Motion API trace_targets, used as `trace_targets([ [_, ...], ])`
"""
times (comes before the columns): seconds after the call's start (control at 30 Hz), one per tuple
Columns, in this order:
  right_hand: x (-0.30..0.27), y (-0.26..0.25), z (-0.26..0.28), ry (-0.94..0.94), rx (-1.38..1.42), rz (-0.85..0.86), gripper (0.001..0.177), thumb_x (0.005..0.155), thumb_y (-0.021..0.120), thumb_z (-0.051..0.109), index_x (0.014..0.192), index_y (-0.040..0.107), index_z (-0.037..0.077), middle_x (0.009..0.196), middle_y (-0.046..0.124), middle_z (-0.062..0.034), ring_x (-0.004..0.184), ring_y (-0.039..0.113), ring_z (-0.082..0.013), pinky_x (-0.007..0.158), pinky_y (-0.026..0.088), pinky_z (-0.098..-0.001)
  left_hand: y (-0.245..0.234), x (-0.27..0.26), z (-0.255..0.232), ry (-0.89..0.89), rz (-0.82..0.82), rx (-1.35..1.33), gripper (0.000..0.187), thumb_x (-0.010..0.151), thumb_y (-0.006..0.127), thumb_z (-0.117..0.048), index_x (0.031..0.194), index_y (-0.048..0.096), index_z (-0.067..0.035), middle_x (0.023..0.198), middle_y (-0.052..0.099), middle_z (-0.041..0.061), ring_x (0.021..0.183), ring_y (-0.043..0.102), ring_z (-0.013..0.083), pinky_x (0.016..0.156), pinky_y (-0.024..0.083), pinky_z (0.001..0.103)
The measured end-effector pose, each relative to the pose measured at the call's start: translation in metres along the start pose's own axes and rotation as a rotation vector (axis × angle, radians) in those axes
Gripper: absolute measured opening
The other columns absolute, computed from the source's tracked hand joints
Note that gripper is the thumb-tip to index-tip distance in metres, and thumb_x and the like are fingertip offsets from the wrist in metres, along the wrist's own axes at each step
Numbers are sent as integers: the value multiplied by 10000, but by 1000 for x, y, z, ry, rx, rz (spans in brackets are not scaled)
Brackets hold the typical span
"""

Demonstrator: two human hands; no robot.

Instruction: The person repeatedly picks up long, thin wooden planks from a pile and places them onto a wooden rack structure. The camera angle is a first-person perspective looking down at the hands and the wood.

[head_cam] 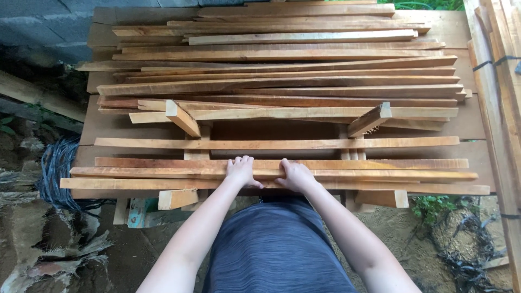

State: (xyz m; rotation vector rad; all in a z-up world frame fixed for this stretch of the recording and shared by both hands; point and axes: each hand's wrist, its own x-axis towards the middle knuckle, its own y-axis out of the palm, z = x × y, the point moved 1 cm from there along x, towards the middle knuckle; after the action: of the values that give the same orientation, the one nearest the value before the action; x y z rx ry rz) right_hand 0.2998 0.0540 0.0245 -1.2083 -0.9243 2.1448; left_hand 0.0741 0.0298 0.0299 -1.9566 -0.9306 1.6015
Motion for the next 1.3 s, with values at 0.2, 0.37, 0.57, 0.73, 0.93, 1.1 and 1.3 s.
trace_targets([
  [0.2,-15,-14,14,-42,81,-26,465,919,611,606,1156,502,221,1098,728,-120,1130,683,-350,975,468,-463,2,4,2,-6,17,-3,1025,625,860,-611,1425,452,-115,1493,478,85,1417,409,313,1156,291,571],
  [0.37,-18,-16,15,-153,-54,-247,441,887,683,570,1201,613,269,1105,671,5,1131,618,-217,995,443,-384,-9,-9,-3,3,16,-14,1016,636,868,-593,1423,458,-99,1486,487,105,1417,408,330,1169,271,588],
  [0.57,-6,13,3,-173,4,-382,330,896,707,496,1140,728,274,1118,660,43,1083,586,-197,904,493,-366,-12,-9,-5,2,21,-31,1034,638,881,-582,1436,450,-86,1505,480,119,1429,400,337,1179,275,595],
  [0.73,3,21,0,-149,61,-387,356,869,707,538,1114,739,281,1110,663,53,1069,596,-206,864,519,-372,-3,-4,0,-6,25,-37,1033,644,879,-582,1442,444,-92,1510,473,115,1435,395,333,1180,286,592],
  [0.93,1,15,2,-161,50,-285,429,834,721,576,1144,714,278,1130,638,58,1086,585,-204,929,494,-384,2,1,3,-2,30,-51,1039,658,875,-579,1462,422,-100,1520,449,106,1451,367,330,1180,308,592],
  [1.1,5,27,-4,-168,77,-359,436,823,747,595,1123,723,280,1108,617,59,1071,579,-199,907,493,-375,7,7,4,5,17,-47,1017,663,876,-575,1448,437,-100,1504,459,113,1446,374,337,1185,308,621],
  [1.3,7,47,-11,-187,44,-553,390,793,779,578,1075,747,310,1057,618,92,1075,586,-166,865,499,-351,12,11,7,15,19,-54,1064,650,875,-593,1471,408,-104,1512,440,101,1454,351,328,1183,316,629],
])
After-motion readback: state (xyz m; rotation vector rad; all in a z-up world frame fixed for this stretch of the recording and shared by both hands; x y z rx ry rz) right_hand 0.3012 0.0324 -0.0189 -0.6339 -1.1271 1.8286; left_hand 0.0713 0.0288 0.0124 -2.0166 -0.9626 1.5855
